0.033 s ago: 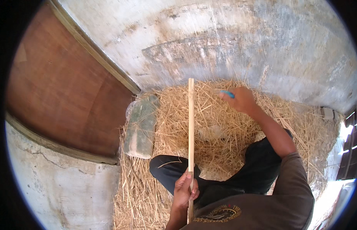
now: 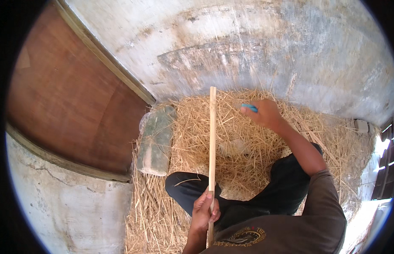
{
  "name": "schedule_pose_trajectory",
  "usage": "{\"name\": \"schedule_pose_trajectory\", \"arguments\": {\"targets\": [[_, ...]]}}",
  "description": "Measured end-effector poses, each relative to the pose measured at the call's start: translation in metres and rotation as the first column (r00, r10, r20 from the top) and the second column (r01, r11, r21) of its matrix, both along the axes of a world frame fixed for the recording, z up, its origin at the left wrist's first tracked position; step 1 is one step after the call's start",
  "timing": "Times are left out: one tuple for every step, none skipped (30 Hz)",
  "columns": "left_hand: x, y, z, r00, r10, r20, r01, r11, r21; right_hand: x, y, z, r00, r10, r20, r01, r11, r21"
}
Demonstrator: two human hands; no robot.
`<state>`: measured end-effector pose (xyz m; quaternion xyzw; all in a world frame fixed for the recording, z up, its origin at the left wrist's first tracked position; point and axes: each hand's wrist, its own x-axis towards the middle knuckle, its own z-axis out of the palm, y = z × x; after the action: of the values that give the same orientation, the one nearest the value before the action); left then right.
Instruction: The person sits on a straw-covered floor and uses a blue utility knife to peel the bark off a long, thin wooden stick. They hold the stick vertically and repeatedly scrape the surface to remove the outer layer.
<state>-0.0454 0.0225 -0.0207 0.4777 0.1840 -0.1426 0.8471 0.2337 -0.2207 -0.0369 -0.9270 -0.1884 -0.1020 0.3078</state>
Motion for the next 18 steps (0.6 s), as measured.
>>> {"name": "schedule_pose_trajectory", "arguments": {"targets": [[-0.001, -0.002, 0.001, 1.0, -0.013, 0.0, 0.013, 1.0, 0.01, -0.007, 0.003, 0.002, 0.999, 0.037, 0.032, -0.038, 0.998, 0.044], [0.0, -0.004, 0.002, 1.0, -0.031, 0.0, 0.031, 0.999, 0.012, -0.01, 0.005, 0.006, 0.995, 0.073, 0.065, -0.078, 0.993, 0.088], [-0.001, -0.006, 0.002, 0.999, -0.049, -0.012, 0.049, 0.999, 0.016, -0.012, 0.007, 0.008, 0.991, 0.091, 0.099, -0.098, 0.993, 0.067], [-0.003, -0.008, 0.001, 0.998, -0.066, -0.025, 0.066, 0.998, 0.019, -0.013, 0.01, 0.01, 0.985, 0.111, 0.132, -0.118, 0.992, 0.047], [-0.003, -0.008, -0.002, 0.997, -0.07, -0.011, 0.07, 0.998, -0.003, -0.015, 0.013, 0.012, 0.977, 0.132, 0.165, -0.138, 0.99, 0.026], [-0.003, -0.01, -0.002, 0.998, -0.062, -0.019, 0.062, 0.998, 0.004, -0.019, 0.015, 0.012, 0.978, 0.159, 0.134, -0.155, 0.987, -0.041], [0.001, -0.012, 0.0, 0.998, -0.054, -0.027, 0.054, 0.998, 0.012, -0.025, 0.017, 0.012, 0.977, 0.185, 0.102, -0.174, 0.979, -0.107], [0.007, -0.014, 0.002, 0.998, -0.045, -0.035, 0.046, 0.999, 0.02, -0.031, 0.02, 0.011, 0.975, 0.21, 0.069, -0.195, 0.966, -0.172], [0.012, -0.016, 0.004, 0.998, -0.044, -0.036, 0.044, 0.999, 0.003, -0.042, 0.026, 0.01, 0.966, 0.257, 0.026, -0.256, 0.965, -0.052], [0.022, -0.017, 0.004, 0.999, -0.043, -0.03, 0.042, 0.999, -0.013, -0.054, 0.033, 0.009, 0.951, 0.308, -0.007, -0.306, 0.949, 0.069], [0.031, -0.018, 0.003, 0.999, -0.043, -0.025, 0.042, 0.999, -0.028, -0.061, 0.039, 0.007, 0.933, 0.359, -0.035, -0.346, 0.918, 0.191], [0.038, -0.022, -0.001, 0.998, -0.066, -0.019, 0.065, 0.997, -0.04, -0.061, 0.046, 0.0, 0.915, 0.373, -0.153, -0.296, 0.879, 0.373], [0.044, -0.027, -0.007, 0.996, -0.092, -0.014, 0.091, 0.995, -0.051, -0.059, 0.055, -0.012, 0.878, 0.401, -0.263, -0.212, 0.817, 0.537], [0.049, -0.028, -0.013, 0.992, -0.126, -0.017, 0.124, 0.99, -0.068, -0.062, 0.058, -0.021, 0.822, 0.433, -0.37, -0.087, 0.738, 0.669], [0.054, -0.027, -0.016, 0.982, -0.187, -0.013, 0.184, 0.973, -0.14, -0.054, 0.049, -0.022, 0.816, 0.432, -0.385, -0.081, 0.744, 0.663], [0.049, -0.028, -0.016, 0.979, -0.2, -0.025, 0.197, 0.975, -0.098, -0.048, 0.048, -0.019, 0.804, 0.389, -0.45, 0.054, 0.705, 0.707], [0.045, -0.03, -0.014, 0.978, -0.207, -0.026, 0.206, 0.977, -0.051, -0.04, 0.048, -0.011, 0.786, 0.356, -0.506, 0.177, 0.654, 0.736], [0.042, -0.032, -0.013, 0.978, -0.21, -0.022, 0.21, 0.978, -0.004, -0.03, 0.046, 0.0, 0.761, 0.331, -0.558, 0.292, 0.594, 0.75]]}}
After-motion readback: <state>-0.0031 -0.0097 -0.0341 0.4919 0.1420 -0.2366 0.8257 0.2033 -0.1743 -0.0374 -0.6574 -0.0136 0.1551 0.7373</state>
